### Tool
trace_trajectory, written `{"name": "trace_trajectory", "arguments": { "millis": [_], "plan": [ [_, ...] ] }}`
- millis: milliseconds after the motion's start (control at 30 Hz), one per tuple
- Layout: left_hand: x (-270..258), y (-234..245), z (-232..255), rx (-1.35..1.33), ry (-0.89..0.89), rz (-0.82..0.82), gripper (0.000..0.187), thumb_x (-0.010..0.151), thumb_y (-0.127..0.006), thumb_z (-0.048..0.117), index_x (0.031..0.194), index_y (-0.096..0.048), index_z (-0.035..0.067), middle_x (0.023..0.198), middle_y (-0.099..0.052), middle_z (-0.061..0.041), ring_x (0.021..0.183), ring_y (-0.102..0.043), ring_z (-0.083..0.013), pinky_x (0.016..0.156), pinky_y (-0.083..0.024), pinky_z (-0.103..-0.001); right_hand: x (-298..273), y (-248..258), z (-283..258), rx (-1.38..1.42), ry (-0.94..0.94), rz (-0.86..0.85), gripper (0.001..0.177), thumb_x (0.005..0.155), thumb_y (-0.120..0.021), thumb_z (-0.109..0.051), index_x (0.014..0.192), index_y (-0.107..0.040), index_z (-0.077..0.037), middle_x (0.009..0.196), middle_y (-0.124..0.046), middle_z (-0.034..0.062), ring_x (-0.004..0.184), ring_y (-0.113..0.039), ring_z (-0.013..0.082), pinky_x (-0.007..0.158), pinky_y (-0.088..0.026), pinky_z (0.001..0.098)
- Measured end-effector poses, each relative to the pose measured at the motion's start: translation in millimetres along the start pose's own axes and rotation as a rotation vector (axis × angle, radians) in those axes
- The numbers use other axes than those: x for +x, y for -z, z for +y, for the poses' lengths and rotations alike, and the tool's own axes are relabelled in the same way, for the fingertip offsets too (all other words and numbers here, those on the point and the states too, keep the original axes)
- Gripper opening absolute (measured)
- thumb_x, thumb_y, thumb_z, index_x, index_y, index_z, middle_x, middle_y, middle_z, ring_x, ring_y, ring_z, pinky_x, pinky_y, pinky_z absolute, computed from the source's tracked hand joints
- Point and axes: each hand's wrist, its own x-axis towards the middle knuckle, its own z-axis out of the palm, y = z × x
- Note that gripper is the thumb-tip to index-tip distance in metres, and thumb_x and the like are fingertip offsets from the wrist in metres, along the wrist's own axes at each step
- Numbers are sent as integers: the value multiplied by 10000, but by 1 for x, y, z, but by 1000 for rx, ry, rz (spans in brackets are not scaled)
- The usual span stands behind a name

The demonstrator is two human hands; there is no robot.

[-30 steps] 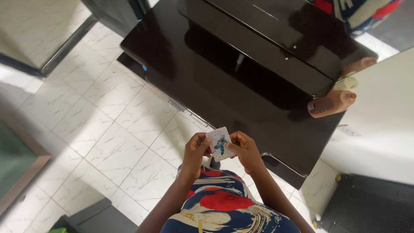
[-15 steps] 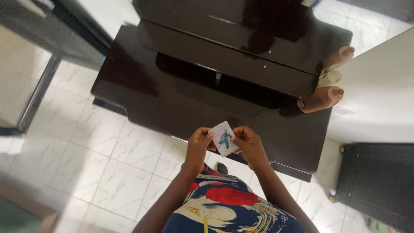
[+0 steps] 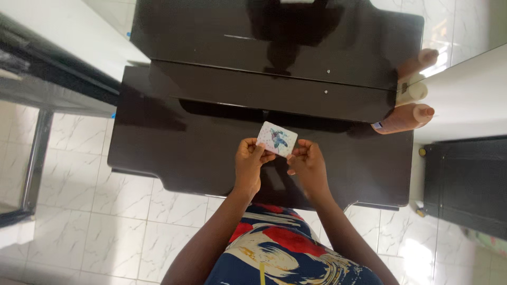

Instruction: The person unzips a backpack, removes a card and a pair of sandals, and then removes smaller items from a front pocket.

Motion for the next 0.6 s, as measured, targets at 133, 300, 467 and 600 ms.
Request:
{"name": "trace_trajectory", "arguments": {
  "millis": [133,300,467,600],
  "plan": [
    [24,-2,0,-64,42,2,163,1018,-581,108,1125,-519,3,995,-655,-125,830,-705,-153,779,-638,-316,19,-13,0,184,-106,29,356,939,-620,-63,1271,-526,21,1019,-655,113,809,-674,151,628,-591,281],
    [48,0,5,-57,9,-38,235,1000,-556,79,1212,-475,20,1048,-643,-133,874,-708,-161,802,-641,-314,46,-28,-1,148,-74,99,281,947,-601,-27,1218,-544,21,973,-652,105,746,-660,136,602,-585,278],
    [79,1,14,177,-86,-121,364,1006,-571,72,1354,-490,2,1107,-649,-109,931,-703,-151,804,-630,-308,76,-32,-4,105,-14,113,210,977,-595,-13,1183,-577,26,961,-668,96,757,-654,115,626,-598,256],
    [97,2,16,316,-146,-155,394,1015,-581,79,1396,-503,20,1081,-643,-108,933,-690,-148,816,-636,-306,100,-36,0,183,-25,117,256,958,-583,32,1213,-569,27,950,-665,91,725,-655,117,611,-597,268]
  ]
}}
